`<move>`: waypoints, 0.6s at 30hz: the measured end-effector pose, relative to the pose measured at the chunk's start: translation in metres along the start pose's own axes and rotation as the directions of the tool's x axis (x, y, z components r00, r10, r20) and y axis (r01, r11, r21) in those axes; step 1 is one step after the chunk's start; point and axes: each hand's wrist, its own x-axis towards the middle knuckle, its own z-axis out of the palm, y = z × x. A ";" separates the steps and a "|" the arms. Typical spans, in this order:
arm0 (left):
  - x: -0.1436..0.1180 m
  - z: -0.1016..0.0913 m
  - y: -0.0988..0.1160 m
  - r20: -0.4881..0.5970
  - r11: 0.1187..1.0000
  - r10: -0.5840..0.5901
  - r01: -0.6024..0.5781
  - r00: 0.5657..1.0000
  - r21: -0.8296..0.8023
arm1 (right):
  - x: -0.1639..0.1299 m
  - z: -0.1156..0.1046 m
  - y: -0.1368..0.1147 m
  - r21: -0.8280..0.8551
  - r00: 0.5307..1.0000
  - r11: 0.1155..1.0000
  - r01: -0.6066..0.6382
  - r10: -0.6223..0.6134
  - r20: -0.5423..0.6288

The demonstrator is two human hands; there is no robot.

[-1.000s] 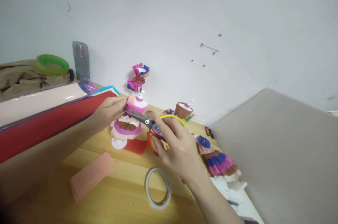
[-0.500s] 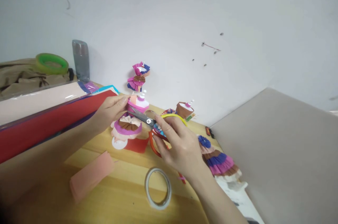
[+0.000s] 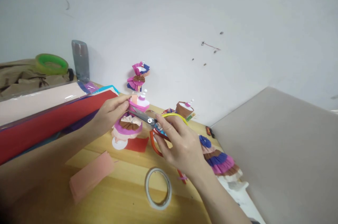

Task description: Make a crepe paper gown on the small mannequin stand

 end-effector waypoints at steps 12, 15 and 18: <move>0.003 0.001 0.014 -0.006 0.978 0.053 -0.050 0.999 0.204 | 0.002 -0.007 0.005 0.013 0.998 0.999 0.039 -0.039 0.044; 0.001 0.002 0.015 0.002 0.976 0.036 -0.036 0.999 0.215 | 0.001 -0.007 0.005 0.017 0.999 0.999 0.036 -0.036 0.040; -0.002 0.003 0.017 -0.005 0.970 0.041 -0.039 0.999 0.242 | 0.001 -0.007 0.005 -0.009 0.999 0.999 0.035 -0.035 0.032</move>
